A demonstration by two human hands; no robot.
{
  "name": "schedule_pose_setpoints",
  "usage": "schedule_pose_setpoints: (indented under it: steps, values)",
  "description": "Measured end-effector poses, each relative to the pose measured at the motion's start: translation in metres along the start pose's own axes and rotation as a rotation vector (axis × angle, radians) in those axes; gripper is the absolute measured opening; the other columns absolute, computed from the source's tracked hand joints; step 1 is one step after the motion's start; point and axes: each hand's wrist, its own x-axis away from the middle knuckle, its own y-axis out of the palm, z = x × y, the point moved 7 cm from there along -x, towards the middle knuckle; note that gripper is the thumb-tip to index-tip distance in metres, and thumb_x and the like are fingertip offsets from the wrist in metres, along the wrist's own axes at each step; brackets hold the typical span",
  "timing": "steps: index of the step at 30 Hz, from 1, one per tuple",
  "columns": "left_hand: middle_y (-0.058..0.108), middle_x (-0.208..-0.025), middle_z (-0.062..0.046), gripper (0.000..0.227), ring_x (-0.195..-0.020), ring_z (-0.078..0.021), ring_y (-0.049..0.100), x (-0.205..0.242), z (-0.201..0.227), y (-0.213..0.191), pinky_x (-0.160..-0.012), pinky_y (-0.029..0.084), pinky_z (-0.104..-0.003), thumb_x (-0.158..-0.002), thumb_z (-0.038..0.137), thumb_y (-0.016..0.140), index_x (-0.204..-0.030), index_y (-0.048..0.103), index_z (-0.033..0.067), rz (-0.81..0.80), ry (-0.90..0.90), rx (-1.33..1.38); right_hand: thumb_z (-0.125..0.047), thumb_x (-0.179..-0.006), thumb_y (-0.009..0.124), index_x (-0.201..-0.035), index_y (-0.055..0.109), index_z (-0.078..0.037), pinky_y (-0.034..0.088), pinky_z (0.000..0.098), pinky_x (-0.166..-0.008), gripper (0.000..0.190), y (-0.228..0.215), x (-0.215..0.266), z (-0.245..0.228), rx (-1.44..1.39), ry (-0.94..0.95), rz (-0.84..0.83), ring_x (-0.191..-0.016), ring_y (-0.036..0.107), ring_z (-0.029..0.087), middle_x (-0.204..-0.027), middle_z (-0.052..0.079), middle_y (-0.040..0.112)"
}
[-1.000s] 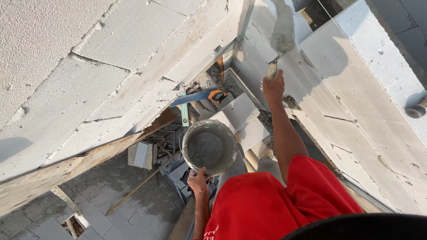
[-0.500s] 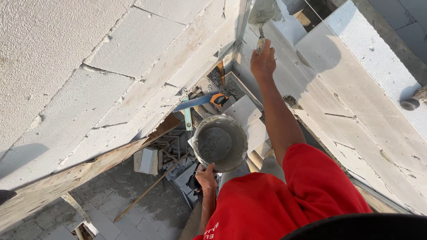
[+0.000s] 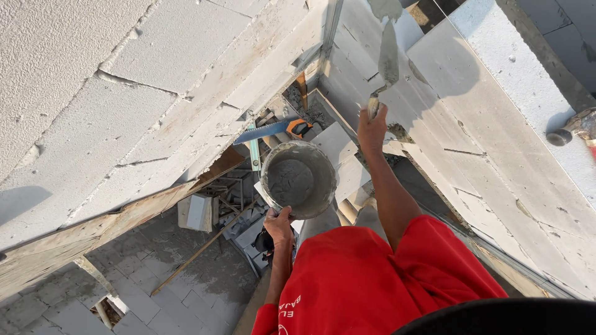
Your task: The person applies mortar to a wall using a trowel, places a block onto the mortar, and taps it with a hammer. They then repeat the process by applying more mortar, positioning another block, and tapping it into place.
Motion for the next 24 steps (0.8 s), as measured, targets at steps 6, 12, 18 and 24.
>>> schedule_pose_setpoints:
  steps: [6, 12, 18, 24]
  values:
    - [0.070, -0.086, -0.007, 0.022, -0.069, -0.0116, 0.061, 0.001, 0.023, 0.037, -0.061, 0.055, -0.029, -0.079, -0.004, 0.074, -0.100, 0.067, -0.0059, -0.059, 0.157, -0.043, -0.028, -0.101, 0.070, -0.126, 0.058, -0.002, 0.054, 0.0495, -0.076, 0.038, -0.077, 0.107, 0.060, 0.125, -0.151, -0.383, -0.087, 0.066, 0.032, -0.099, 0.016, 0.066]
    - [0.067, -0.125, -0.020, 0.026, -0.088, -0.0174, 0.062, 0.003, 0.046, 0.071, -0.077, 0.054, -0.032, -0.077, 0.002, 0.080, -0.097, 0.065, -0.0057, -0.122, 0.648, -0.514, -0.029, -0.098, 0.066, -0.128, 0.060, -0.007, 0.054, 0.0558, -0.080, 0.038, -0.069, 0.128, 0.020, 0.687, -0.430, -0.656, -0.096, 0.068, 0.044, -0.111, 0.022, 0.068]
    - [0.062, -0.131, -0.022, 0.030, -0.098, -0.0182, 0.064, 0.012, 0.064, 0.107, -0.081, 0.055, -0.031, -0.078, 0.003, 0.079, -0.104, 0.069, -0.0071, -0.269, 0.704, -0.506, -0.036, -0.100, 0.064, -0.128, 0.061, -0.008, 0.056, 0.0509, -0.077, 0.039, -0.032, 0.131, 0.034, 0.632, -0.366, -0.985, -0.084, 0.071, 0.038, -0.093, 0.019, 0.071]
    - [0.068, -0.090, -0.003, 0.041, -0.076, -0.0073, 0.058, 0.010, 0.068, 0.116, -0.070, 0.052, -0.024, -0.080, 0.000, 0.074, -0.121, 0.068, -0.0030, -0.350, 0.371, -0.265, -0.040, -0.097, 0.061, -0.135, 0.059, -0.009, 0.055, 0.0385, -0.054, 0.049, -0.069, 0.148, 0.031, 0.371, 0.080, -1.113, -0.056, 0.065, 0.019, -0.075, 0.013, 0.069]
